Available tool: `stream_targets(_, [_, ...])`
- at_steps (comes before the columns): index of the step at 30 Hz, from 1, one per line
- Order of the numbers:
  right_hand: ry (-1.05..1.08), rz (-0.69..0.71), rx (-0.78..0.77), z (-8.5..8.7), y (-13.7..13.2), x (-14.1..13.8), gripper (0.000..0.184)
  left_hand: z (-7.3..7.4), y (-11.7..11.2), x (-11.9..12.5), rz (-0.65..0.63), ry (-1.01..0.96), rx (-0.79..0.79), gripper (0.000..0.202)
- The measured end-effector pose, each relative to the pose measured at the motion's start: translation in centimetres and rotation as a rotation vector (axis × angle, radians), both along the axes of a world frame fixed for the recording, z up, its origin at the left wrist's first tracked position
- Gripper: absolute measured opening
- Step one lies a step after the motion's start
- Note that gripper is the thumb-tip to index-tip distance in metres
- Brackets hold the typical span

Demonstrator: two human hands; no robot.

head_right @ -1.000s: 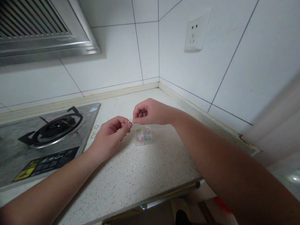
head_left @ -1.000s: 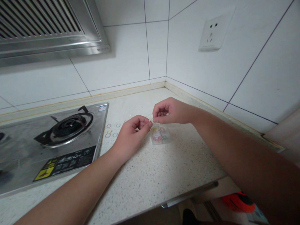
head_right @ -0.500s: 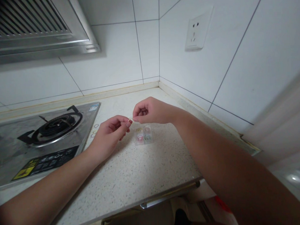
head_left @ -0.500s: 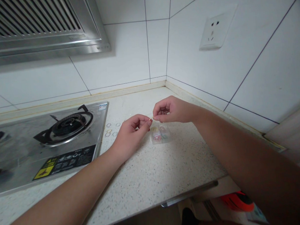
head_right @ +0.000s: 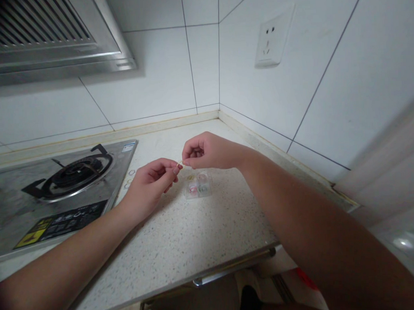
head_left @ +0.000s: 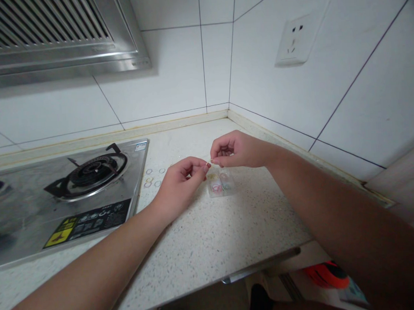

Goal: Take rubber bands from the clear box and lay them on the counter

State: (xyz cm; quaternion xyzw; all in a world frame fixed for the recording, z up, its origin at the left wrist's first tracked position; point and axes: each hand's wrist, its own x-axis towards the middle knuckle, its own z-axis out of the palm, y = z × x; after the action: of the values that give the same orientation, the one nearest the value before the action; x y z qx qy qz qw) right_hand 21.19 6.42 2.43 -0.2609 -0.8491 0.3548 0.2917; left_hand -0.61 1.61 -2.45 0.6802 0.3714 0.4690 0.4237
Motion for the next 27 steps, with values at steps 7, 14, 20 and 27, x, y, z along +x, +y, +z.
stream_targets(7, [-0.003,0.010,0.015,0.13,-0.09,0.00,0.015,0.19,-0.06,0.07,0.003,0.000,-0.005,0.025])
stream_targets(14, [-0.017,0.016,0.001,0.14,-0.23,-0.06,0.017,0.10,-0.06,0.02,0.003,0.002,0.011,0.024])
stream_targets(20, [-0.030,0.014,-0.003,0.21,-0.27,-0.12,0.019,0.12,-0.08,0.02,-0.008,0.001,0.009,0.023])
stream_targets(27, [-0.043,0.023,-0.014,0.21,-0.31,-0.17,0.019,0.22,-0.09,0.18,0.003,-0.001,0.001,0.024])
